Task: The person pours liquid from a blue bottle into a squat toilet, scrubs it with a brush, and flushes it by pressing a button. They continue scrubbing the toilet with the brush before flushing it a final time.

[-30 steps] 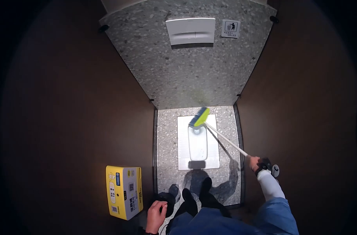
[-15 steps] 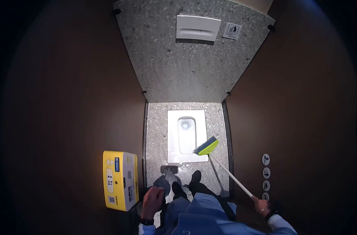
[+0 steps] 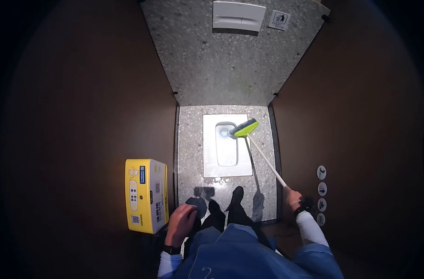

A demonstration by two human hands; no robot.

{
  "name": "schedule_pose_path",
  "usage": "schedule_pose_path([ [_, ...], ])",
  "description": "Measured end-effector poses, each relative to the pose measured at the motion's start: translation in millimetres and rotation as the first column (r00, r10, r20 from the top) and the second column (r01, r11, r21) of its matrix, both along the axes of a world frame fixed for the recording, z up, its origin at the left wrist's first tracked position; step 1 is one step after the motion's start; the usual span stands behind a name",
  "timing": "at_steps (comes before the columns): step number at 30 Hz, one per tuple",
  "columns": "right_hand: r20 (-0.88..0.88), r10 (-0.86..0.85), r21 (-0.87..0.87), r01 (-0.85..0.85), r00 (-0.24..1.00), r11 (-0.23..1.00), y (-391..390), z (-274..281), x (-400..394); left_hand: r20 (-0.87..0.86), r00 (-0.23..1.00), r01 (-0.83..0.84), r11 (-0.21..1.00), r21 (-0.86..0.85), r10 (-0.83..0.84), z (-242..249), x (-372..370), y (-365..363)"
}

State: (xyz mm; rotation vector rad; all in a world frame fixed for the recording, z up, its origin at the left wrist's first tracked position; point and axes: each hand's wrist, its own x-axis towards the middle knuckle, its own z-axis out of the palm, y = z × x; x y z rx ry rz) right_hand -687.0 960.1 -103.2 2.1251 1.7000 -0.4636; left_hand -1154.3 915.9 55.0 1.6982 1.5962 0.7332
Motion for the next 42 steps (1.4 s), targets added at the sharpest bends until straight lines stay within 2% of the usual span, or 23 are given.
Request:
schedule_pose_path([
  [2,0.024,0.056,-0.061,-0.055,0.998,0.997,-46.6,17.1,23.6,0.001,1.000,-0.016,0.999,-0.048,0.016,-8.2,-2.1,-4.2],
  [4,0.064,0.027,-0.121,-0.019,0.998,0.992,-95.9,62.2,28.6,0.037,0.999,-0.027,0.997,-0.065,0.030,-14.8,-5.4,-8.0],
  [6,0.148,0.091,-0.204,-0.060,0.985,0.977,-141.9,90.3,44.4,0.035,0.999,0.005,1.000,-0.011,-0.004,-25.3,-9.4,-13.6],
  [8,0.182,0.167,-0.310,-0.105,0.969,0.945,-160.7,140.9,35.1,0.062,0.998,-0.010,1.000,-0.030,0.011,-26.7,-10.5,-16.1],
  [10,0.172,0.192,-0.376,-0.116,0.966,0.919,-173.8,168.8,33.5,0.097,0.994,-0.049,0.998,-0.044,0.053,-31.3,-12.3,-18.6],
  [11,0.174,0.159,-0.443,-0.067,0.972,0.894,-167.3,185.0,18.7,0.098,0.994,-0.051,0.998,-0.040,0.055,-32.0,-14.5,-19.7],
  [15,0.134,0.168,-0.397,-0.102,0.977,0.912,-156.8,180.5,-5.3,0.076,0.995,-0.063,0.997,-0.048,0.066,-31.5,-22.4,-25.8],
  [17,0.148,0.140,-0.345,-0.081,0.979,0.935,-139.3,143.3,-9.1,0.066,0.996,-0.064,0.997,-0.043,0.067,-33.2,-26.3,-29.2],
  [19,0.083,0.068,-0.250,-0.045,0.994,0.967,-110.3,99.7,-15.1,0.051,0.998,-0.028,0.998,-0.051,0.031,-36.6,-31.8,-33.1],
  [20,0.011,0.072,-0.136,-0.070,0.997,0.988,-95.1,83.4,-21.3,0.052,0.998,-0.025,0.999,-0.048,0.027,-37.2,-33.7,-34.2],
  [23,0.059,-0.037,-0.073,0.041,0.998,0.996,-33.4,44.0,-45.1,0.045,0.999,-0.002,0.998,-0.069,0.005,-33.4,-37.7,-33.6],
  [26,0.083,-0.026,-0.050,0.030,0.996,0.998,-12.1,50.4,-35.3,0.055,0.998,-0.008,0.999,-0.044,0.010,-27.7,-43.7,-30.9],
  [28,0.129,-0.015,-0.050,0.022,0.991,0.999,-15.2,90.1,-30.8,0.040,0.996,-0.086,0.996,0.004,0.086,-38.2,-47.1,-33.8],
  [32,0.195,0.083,-0.135,-0.057,0.977,0.989,-32.6,157.9,-12.6,0.037,0.983,-0.177,0.984,-0.025,0.178,-37.8,-49.5,-40.4],
  [34,0.266,0.193,-0.225,-0.134,0.944,0.965,-37.7,179.8,2.3,0.054,0.973,-0.216,0.968,-0.125,0.224,-37.8,-49.5,-47.6],
  [35,0.266,0.208,-0.229,-0.148,0.941,0.962,-31.0,190.7,10.0,0.037,0.975,-0.216,0.972,-0.088,0.220,-37.5,-49.4,-51.2],
  [36,0.205,0.309,-0.276,-0.248,0.929,0.929,-23.5,200.3,19.1,0.034,0.972,-0.229,0.969,-0.092,0.233,-37.5,-49.1,-55.3],
  [37,0.139,0.401,-0.316,-0.343,0.906,0.885,-14.5,204.0,28.9,0.018,0.972,-0.230,0.969,-0.095,0.233,-37.8,-48.8,-59.1],
  [38,0.159,0.393,-0.332,-0.326,0.906,0.885,0.4,202.9,37.4,0.000,0.973,-0.228,0.969,-0.096,0.229,-38.0,-48.2,-62.4],
  [40,0.011,0.258,-0.313,-0.241,0.966,0.918,38.7,184.5,68.3,-0.015,0.969,-0.248,0.961,-0.118,0.248,-39.1,-46.9,-69.0],
  [42,0.239,0.516,-0.324,-0.433,0.823,0.841,70.5,157.6,84.7,-0.033,0.964,-0.264,0.954,-0.140,0.262,-40.0,-45.7,-71.9],
])
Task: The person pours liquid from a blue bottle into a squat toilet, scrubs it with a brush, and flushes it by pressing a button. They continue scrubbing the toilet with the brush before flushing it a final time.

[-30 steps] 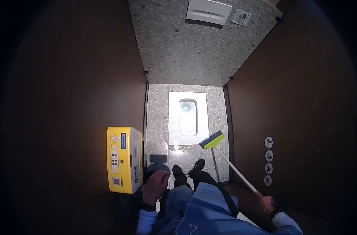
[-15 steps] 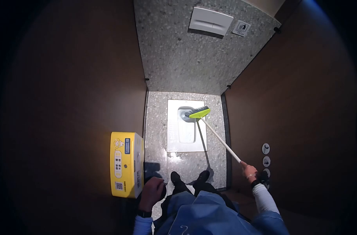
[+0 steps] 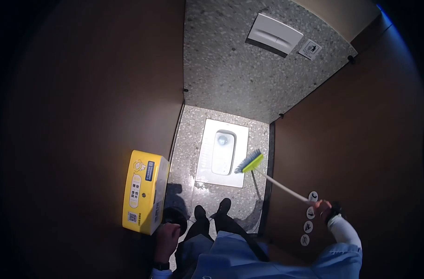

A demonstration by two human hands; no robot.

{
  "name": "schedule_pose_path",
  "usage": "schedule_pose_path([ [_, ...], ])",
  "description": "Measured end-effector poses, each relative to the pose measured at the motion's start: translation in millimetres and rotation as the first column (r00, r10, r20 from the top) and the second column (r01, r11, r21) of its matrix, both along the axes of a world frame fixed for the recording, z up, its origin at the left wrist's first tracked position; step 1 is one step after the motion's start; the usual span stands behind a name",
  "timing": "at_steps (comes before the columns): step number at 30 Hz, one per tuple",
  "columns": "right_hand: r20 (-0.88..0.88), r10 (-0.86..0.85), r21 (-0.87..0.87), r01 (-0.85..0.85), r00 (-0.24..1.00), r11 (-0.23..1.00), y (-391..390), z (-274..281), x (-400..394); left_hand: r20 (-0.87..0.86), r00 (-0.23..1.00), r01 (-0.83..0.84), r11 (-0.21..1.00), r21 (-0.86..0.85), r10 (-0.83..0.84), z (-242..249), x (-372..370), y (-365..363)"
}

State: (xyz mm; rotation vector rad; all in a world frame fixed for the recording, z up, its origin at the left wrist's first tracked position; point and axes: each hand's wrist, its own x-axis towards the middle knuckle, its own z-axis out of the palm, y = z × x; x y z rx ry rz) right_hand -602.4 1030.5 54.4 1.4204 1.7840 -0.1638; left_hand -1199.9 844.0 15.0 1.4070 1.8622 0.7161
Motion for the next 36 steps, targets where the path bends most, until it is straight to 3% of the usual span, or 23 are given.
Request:
schedule_pose_path([
  [2,-0.089,0.100,0.140,-0.086,0.991,0.986,36.0,-34.9,21.5,0.013,0.997,-0.074,0.997,-0.032,0.074,2.1,3.3,-1.2],
  [4,0.203,0.055,0.069,-0.070,0.978,0.995,71.0,-101.9,49.3,0.019,0.997,-0.079,0.995,-0.062,0.080,13.0,7.7,7.0],
  [6,-0.023,-0.037,0.159,0.041,0.999,0.987,92.2,-55.9,-29.9,0.013,1.000,-0.027,1.000,0.005,0.027,15.3,10.6,13.3],
  [9,-0.181,0.013,0.224,0.028,0.983,0.974,105.1,-31.9,-78.2,-0.069,0.998,0.004,0.997,0.077,0.001,34.1,11.8,28.8],
  [13,-0.227,0.000,0.268,0.063,0.974,0.961,82.7,-41.3,-98.4,-0.066,0.995,-0.061,0.993,0.104,0.068,43.4,12.7,30.8],
  [15,-0.220,0.027,0.284,0.038,0.975,0.958,73.4,-72.4,-116.2,-0.068,0.996,-0.061,0.995,0.073,0.066,38.6,14.4,26.6],
  [17,-0.195,-0.029,0.212,0.072,0.980,0.975,62.7,-103.5,-149.1,-0.071,0.996,-0.045,0.998,0.040,0.048,37.7,21.7,25.8],
  [18,-0.278,-0.026,0.137,0.067,0.960,0.988,53.0,-108.4,-158.7,-0.077,0.997,-0.027,1.000,0.007,0.027,38.1,24.8,26.1],
  [22,-0.260,-0.160,-0.031,0.157,0.952,0.987,18.6,-133.8,-121.5,-0.049,0.998,-0.038,0.999,-0.033,0.037,38.5,32.8,30.2],
  [26,-0.044,-0.093,0.047,0.095,0.995,0.994,3.7,-79.8,-74.6,-0.036,0.999,-0.002,1.000,-0.009,0.002,23.9,31.2,28.2],
  [32,-0.046,-0.059,0.164,0.066,0.997,0.984,-45.7,-3.2,-38.0,0.004,1.000,0.007,1.000,0.026,-0.007,22.0,23.1,33.8],
  [36,-0.045,-0.205,0.018,0.206,0.978,0.978,-77.6,31.6,-25.5,-0.018,0.999,0.032,0.999,0.042,-0.031,22.0,21.4,38.7],
])
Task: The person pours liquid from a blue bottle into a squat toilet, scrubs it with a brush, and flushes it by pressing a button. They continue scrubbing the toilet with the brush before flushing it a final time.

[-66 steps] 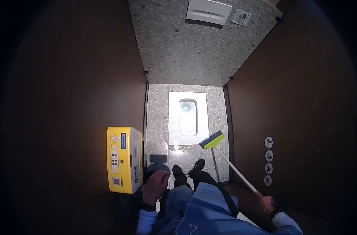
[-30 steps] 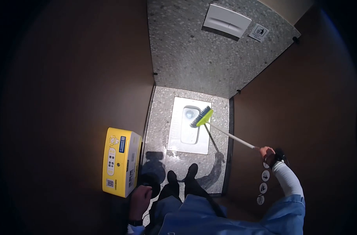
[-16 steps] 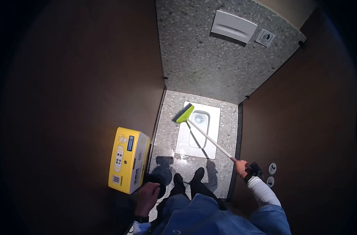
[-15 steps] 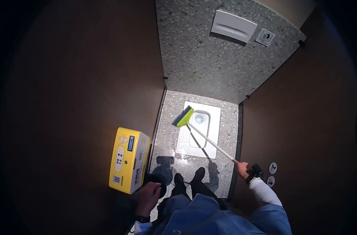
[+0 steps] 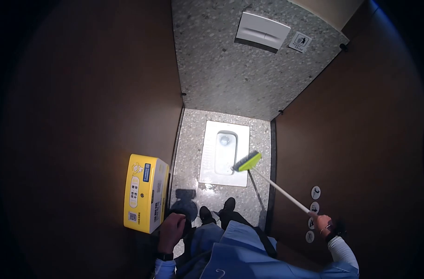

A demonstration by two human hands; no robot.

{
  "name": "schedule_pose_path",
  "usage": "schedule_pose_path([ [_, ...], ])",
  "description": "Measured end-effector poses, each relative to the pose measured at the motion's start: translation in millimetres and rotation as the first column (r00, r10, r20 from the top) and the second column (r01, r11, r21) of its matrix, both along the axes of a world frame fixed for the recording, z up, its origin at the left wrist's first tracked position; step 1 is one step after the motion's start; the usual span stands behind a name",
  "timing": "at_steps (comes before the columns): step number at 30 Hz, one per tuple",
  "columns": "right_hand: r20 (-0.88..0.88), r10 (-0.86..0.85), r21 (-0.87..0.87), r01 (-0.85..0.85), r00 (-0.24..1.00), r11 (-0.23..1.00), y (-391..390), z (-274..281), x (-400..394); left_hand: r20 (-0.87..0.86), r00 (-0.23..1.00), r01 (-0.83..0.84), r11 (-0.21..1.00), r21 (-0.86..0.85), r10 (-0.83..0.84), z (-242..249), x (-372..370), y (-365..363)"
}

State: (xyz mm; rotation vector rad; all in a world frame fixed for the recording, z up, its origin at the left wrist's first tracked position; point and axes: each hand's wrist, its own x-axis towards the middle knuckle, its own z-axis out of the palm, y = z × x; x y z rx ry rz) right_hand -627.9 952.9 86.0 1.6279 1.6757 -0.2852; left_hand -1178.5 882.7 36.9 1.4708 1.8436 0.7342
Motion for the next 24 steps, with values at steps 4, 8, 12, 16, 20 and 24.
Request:
schedule_pose_path([
  [4,-0.053,0.028,0.071,-0.024,0.998,0.997,11.1,-27.2,-0.3,0.003,1.000,0.021,1.000,0.017,-0.021,-2.6,4.8,6.2],
  [8,-0.004,0.002,0.080,-0.002,1.000,0.997,54.8,-52.0,-45.6,0.037,0.996,0.078,0.997,-0.010,-0.078,0.0,11.4,19.0],
  [12,-0.003,0.173,0.179,-0.170,0.985,0.969,86.1,-71.3,-47.5,-0.049,0.998,0.048,0.989,0.139,-0.041,7.9,15.5,27.7],
  [16,0.021,0.431,0.190,-0.427,0.902,0.884,121.6,-69.2,-71.2,-0.046,0.999,-0.010,0.996,0.086,0.014,11.6,12.5,21.7],
  [20,0.056,0.556,0.084,-0.558,0.830,0.825,152.1,-71.7,-127.3,-0.060,0.992,-0.111,0.994,0.007,0.111,3.3,10.3,0.6],
  [24,-0.157,0.438,0.151,-0.417,0.885,0.896,192.9,-153.3,-113.7,-0.054,0.970,-0.240,0.969,-0.049,0.238,1.7,14.7,-17.8],
])
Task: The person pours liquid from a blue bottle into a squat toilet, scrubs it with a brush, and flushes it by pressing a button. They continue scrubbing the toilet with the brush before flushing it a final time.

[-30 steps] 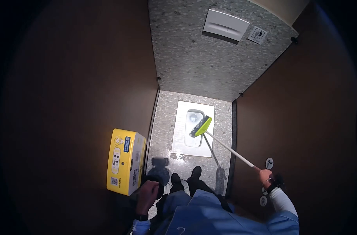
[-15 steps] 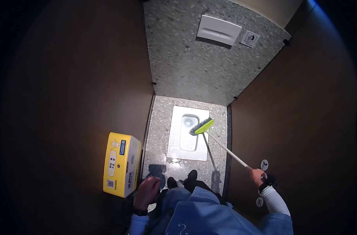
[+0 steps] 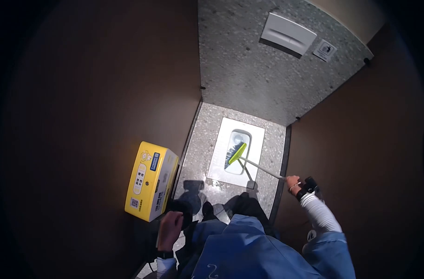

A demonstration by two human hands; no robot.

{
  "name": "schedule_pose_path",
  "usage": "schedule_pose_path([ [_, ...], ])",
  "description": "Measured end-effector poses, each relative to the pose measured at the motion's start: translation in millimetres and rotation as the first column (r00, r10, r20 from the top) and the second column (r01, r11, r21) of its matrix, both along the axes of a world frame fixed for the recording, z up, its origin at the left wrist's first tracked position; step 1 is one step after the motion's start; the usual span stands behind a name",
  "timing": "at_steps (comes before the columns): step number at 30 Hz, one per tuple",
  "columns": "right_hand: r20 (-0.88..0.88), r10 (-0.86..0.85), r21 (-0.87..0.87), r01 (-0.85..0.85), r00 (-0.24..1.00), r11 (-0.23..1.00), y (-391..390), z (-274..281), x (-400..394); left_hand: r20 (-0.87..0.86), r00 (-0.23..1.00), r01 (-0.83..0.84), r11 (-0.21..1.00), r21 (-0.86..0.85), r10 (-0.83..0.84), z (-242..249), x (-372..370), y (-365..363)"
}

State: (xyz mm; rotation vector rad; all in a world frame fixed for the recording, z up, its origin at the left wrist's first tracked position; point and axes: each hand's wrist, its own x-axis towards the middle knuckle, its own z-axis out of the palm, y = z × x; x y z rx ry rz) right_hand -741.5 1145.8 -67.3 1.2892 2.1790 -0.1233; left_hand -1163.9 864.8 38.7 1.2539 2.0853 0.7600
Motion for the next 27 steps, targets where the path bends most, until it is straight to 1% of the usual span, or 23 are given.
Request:
schedule_pose_path([
  [1,0.065,-0.165,0.046,0.162,0.984,0.986,4.3,-33.9,8.6,-0.010,1.000,-0.018,1.000,-0.013,0.018,-1.5,0.4,-4.2],
  [2,0.120,-0.323,0.101,0.312,0.939,0.945,12.4,-50.4,11.7,-0.019,0.999,-0.042,0.999,-0.028,0.042,-3.1,2.3,-6.0],
  [3,0.007,-0.299,0.052,0.299,0.954,0.953,10.4,-17.9,4.8,-0.040,0.998,-0.053,0.998,0.021,0.054,-4.6,4.5,-4.7],
  [4,-0.027,-0.236,0.101,0.237,0.971,0.966,14.1,-2.6,6.0,-0.051,0.996,-0.076,0.997,0.017,0.076,-0.7,10.3,0.5],
  [6,0.192,-0.127,0.122,0.104,0.973,0.987,46.7,-23.1,30.7,-0.089,0.989,-0.121,0.993,-0.002,0.120,10.9,23.0,20.1],
  [7,0.185,-0.123,0.113,0.103,0.975,0.988,59.0,-28.4,43.1,-0.090,0.986,-0.144,0.990,0.007,0.144,12.7,33.0,32.5],
  [9,0.168,0.153,0.054,-0.164,0.974,0.985,96.9,4.8,62.0,-0.087,0.988,-0.129,0.992,0.006,0.129,11.7,58.0,60.1],
  [10,0.167,0.159,0.045,-0.168,0.973,0.985,112.5,26.2,63.1,-0.081,0.991,-0.110,0.994,0.013,0.111,10.8,70.6,75.3],
  [11,0.177,0.207,0.014,-0.213,0.962,0.977,121.4,50.1,58.4,-0.050,0.992,-0.112,0.994,0.008,0.112,12.2,87.1,91.2],
  [12,0.184,0.255,-0.015,-0.256,0.949,0.966,130.4,64.3,58.3,-0.071,0.994,-0.080,0.997,0.002,0.080,8.8,101.9,104.3],
  [13,0.112,0.272,-0.033,-0.270,0.956,0.962,139.5,67.9,64.9,-0.052,0.995,-0.087,0.996,0.024,0.088,4.1,117.5,115.2],
  [14,0.113,0.279,-0.040,-0.276,0.954,0.960,146.1,74.4,66.6,-0.033,0.995,-0.095,0.994,0.051,0.096,0.7,132.3,125.0],
  [16,0.117,0.387,-0.163,-0.367,0.915,0.916,159.9,89.7,60.2,-0.038,0.995,-0.091,0.995,0.034,0.093,12.3,157.6,145.1],
  [18,0.176,0.414,-0.225,-0.373,0.893,0.900,170.1,98.4,50.6,0.020,0.994,-0.106,0.994,-0.010,0.106,12.8,173.7,149.4],
  [21,0.176,0.469,-0.216,-0.431,0.866,0.876,187.2,108.6,41.0,0.025,0.986,-0.168,0.986,0.000,0.168,12.8,184.8,143.9],
  [24,0.173,0.504,-0.154,-0.482,0.847,0.863,213.2,120.3,27.3,0.040,0.973,-0.230,0.973,0.027,0.229,16.2,183.2,135.0],
  [27,0.156,0.517,-0.089,-0.510,0.841,0.856,229.0,121.2,2.1,-0.001,0.956,-0.295,0.955,0.037,0.295,13.1,172.9,118.7],
])
